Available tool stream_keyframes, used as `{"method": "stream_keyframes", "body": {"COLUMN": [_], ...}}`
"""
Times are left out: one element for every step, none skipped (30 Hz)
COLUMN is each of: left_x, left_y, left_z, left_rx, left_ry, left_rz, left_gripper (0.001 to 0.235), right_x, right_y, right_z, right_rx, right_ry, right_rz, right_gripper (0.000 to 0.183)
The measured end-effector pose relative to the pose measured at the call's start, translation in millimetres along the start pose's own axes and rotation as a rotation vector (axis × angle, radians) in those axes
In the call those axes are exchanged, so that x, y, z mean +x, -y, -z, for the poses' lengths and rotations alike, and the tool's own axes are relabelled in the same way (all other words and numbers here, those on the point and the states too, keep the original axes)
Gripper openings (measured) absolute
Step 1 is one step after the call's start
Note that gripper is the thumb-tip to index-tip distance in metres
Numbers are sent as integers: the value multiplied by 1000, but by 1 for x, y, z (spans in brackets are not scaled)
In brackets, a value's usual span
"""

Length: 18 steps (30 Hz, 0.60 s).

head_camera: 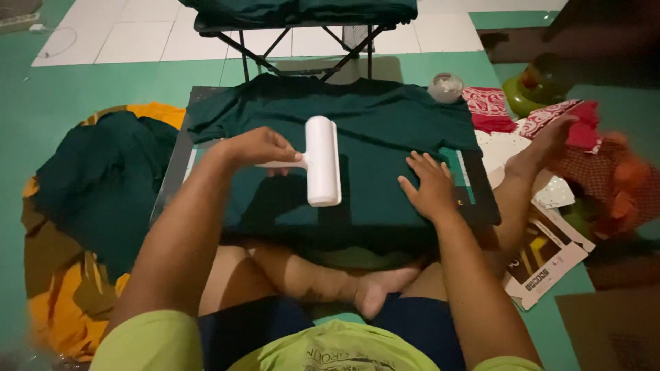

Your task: The person uses a lint roller to clean a dark green shirt laid out on a small table. They roll the device over the fabric, flip the shirt to clean the other side, and continue rolling to remove lint.

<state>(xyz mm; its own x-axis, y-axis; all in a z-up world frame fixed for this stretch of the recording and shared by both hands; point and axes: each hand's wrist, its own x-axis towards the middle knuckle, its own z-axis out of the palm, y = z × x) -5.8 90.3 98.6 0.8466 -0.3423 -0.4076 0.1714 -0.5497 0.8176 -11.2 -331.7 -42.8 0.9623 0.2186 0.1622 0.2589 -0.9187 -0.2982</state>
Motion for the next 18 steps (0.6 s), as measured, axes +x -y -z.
{"method": "stream_keyframes", "body": {"left_x": [13, 27, 23, 20, 18, 23, 28, 34, 47, 60, 72, 70, 67, 64, 64, 65, 67, 78], "left_y": [3, 4, 2, -1, -3, 13, 28, 42, 61, 80, 100, 95, 90, 88, 84, 79, 74, 85], "left_z": [-1, -3, -3, -2, -2, 1, 3, 6, -1, -5, -9, -24, -40, -58, -65, -76, -87, -83], "left_rx": [67, 133, 133, 130, 126, 130, -101, -333, -330, -534, -738, -731, -735, -743, -740, -496, -250, -254], "left_ry": [7, 16, 19, -19, -58, -52, -139, -224, -217, -321, -424, -427, -465, -502, -502, -569, -630, -628], "left_rz": [43, 85, 78, 115, 152, 147, 82, 14, 7, -18, -44, -49, -83, -113, -114, -94, -75, -79], "left_gripper": [38, 38, 38, 39, 40, 40, 42, 45, 45, 48, 52, 52, 51, 51, 51, 50, 49, 49], "right_x": [0, 0, 0, -1, -2, -2, -3, -3, -4, -3, -2, -2, -1, -2, -1, -2, -2, -3], "right_y": [0, -2, -1, 0, 1, 6, 11, 15, 12, 11, 11, 10, 10, 10, 12, 11, 10, 14], "right_z": [-1, -2, 0, 1, 2, 8, 13, 20, 18, 15, 12, 13, 14, 14, 12, 12, 12, 17], "right_rx": [-11, -24, -29, -14, 1, 0, 18, 35, 32, 3, -27, -22, -21, -23, -21, -9, 3, -3], "right_ry": [-15, -31, -34, -25, -16, -20, 15, 47, 41, 28, 15, 8, 18, 34, 32, 37, 41, 39], "right_rz": [9, 17, 13, 10, 6, -1, -8, -16, -23, -13, -4, -3, -13, -24, -24, -30, -35, -37], "right_gripper": [56, 55, 55, 55, 55, 55, 54, 54, 54, 54, 54, 54, 55, 56, 56, 56, 55, 55]}}
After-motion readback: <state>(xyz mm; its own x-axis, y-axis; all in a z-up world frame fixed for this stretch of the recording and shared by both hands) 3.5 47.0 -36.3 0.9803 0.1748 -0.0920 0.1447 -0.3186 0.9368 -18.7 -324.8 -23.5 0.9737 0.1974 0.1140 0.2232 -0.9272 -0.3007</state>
